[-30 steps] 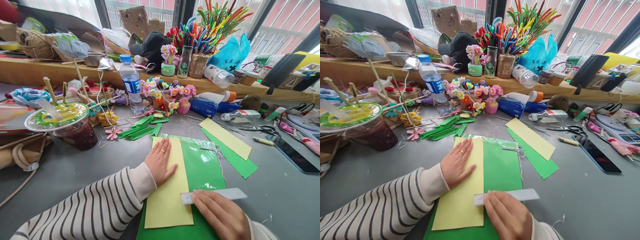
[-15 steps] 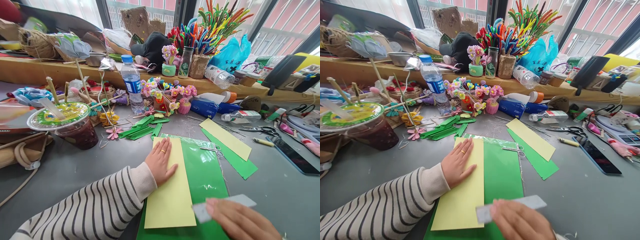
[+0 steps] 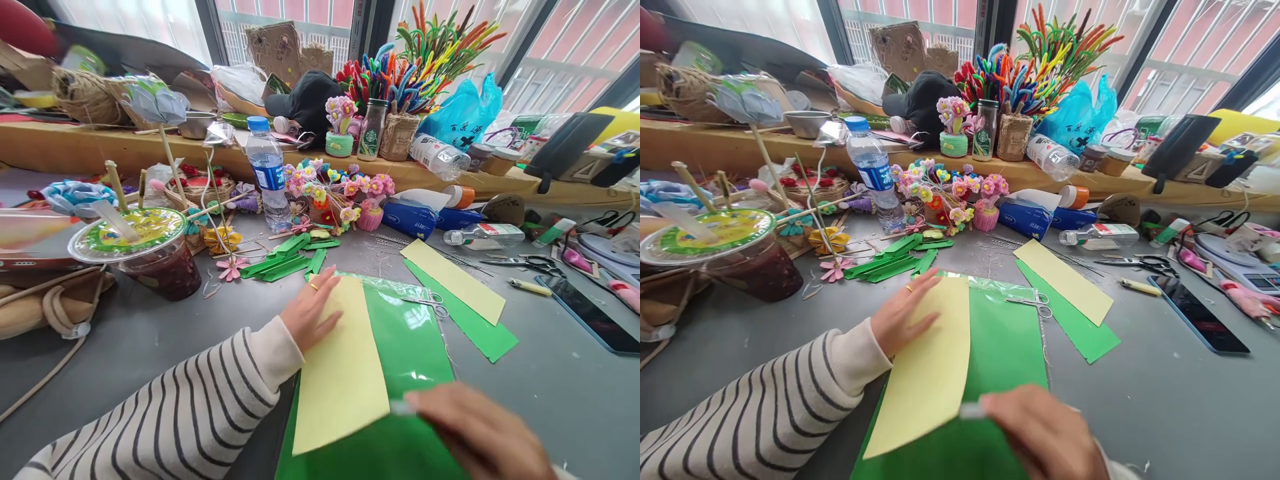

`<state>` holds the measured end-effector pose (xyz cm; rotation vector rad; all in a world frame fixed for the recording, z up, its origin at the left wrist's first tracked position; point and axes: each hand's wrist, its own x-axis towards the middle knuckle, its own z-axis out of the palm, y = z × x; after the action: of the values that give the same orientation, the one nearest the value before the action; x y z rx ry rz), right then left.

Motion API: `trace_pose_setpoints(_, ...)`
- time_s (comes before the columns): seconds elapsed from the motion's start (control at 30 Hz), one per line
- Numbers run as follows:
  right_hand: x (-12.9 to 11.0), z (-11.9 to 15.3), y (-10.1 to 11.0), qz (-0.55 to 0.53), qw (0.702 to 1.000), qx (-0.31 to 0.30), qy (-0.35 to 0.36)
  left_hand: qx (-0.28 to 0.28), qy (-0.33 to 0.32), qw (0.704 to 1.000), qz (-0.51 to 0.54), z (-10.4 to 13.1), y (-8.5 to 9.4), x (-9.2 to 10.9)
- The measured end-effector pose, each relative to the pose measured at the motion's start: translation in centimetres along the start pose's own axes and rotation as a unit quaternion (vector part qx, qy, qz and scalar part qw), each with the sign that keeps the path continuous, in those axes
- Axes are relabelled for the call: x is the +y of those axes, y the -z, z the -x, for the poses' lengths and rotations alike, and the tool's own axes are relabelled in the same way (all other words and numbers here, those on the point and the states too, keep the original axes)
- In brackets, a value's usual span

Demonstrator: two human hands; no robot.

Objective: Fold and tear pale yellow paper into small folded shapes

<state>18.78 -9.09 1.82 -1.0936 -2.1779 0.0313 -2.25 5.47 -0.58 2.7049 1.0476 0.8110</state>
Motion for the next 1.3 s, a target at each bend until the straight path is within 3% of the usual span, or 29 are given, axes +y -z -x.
trace_pose_setpoints(0.03,0.7,-1.0,0.7,0.023,0.999,-0.007,-0.044,0.029,0.035,0.999,0.009,0.0,0.7,-0.4)
trace_pose_setpoints(0.07,1.6,-2.0,1.1,0.050,0.994,0.045,-0.083,0.045,0.079,0.996,0.006,0.0,1.4,-0.7)
trace_pose_setpoints(0.13,3.6,-3.8,1.1,0.079,0.980,0.115,-0.138,0.008,0.153,0.988,-0.004,0.1,2.4,-1.2)
trace_pose_setpoints(0.27,7.9,-5.9,-1.0,0.123,0.971,0.074,-0.192,-0.087,0.247,0.965,0.010,0.3,2.8,-1.4)
trace_pose_setpoints(0.33,9.6,-6.0,-2.0,0.154,0.963,0.022,-0.219,-0.094,0.268,0.959,0.017,0.2,2.6,-1.3)
trace_pose_setpoints(0.43,11.1,-5.5,-2.6,0.211,0.956,-0.006,-0.205,-0.115,0.271,0.955,0.039,0.1,2.5,-1.4)
trace_pose_setpoints(0.53,11.9,-4.9,-2.6,0.240,0.951,-0.010,-0.193,-0.126,0.277,0.949,0.078,0.1,2.5,-1.6)
trace_pose_setpoints(0.73,12.8,-4.9,-2.4,0.242,0.942,-0.016,-0.233,-0.101,0.307,0.926,0.193,0.2,2.3,-1.9)
trace_pose_setpoints(0.83,13.0,-5.1,-2.3,0.231,0.946,-0.003,-0.226,-0.108,0.347,0.888,0.282,0.1,2.9,-1.6)
trace_pose_setpoints(0.93,12.5,-5.3,-2.0,0.211,0.954,0.048,-0.208,-0.126,0.391,0.837,0.363,0.1,3.9,-1.2)
trace_pose_setpoints(1.03,10.8,-5.8,-1.7,0.118,0.961,0.087,-0.233,-0.139,0.417,0.803,0.403,0.2,4.9,-0.8)
trace_pose_setpoints(1.13,8.6,-6.3,-1.6,-0.074,0.948,0.008,-0.309,-0.129,0.412,0.790,0.435,0.1,5.4,-0.4)
trace_pose_setpoints(1.2,7.1,-6.6,-1.9,-0.210,0.916,-0.086,-0.330,-0.111,0.397,0.789,0.455,-0.1,5.4,0.0)
trace_pose_setpoints(1.3,5.5,-6.8,-2.5,-0.303,0.876,-0.130,-0.353,-0.086,0.380,0.784,0.484,-0.4,5.2,0.5)
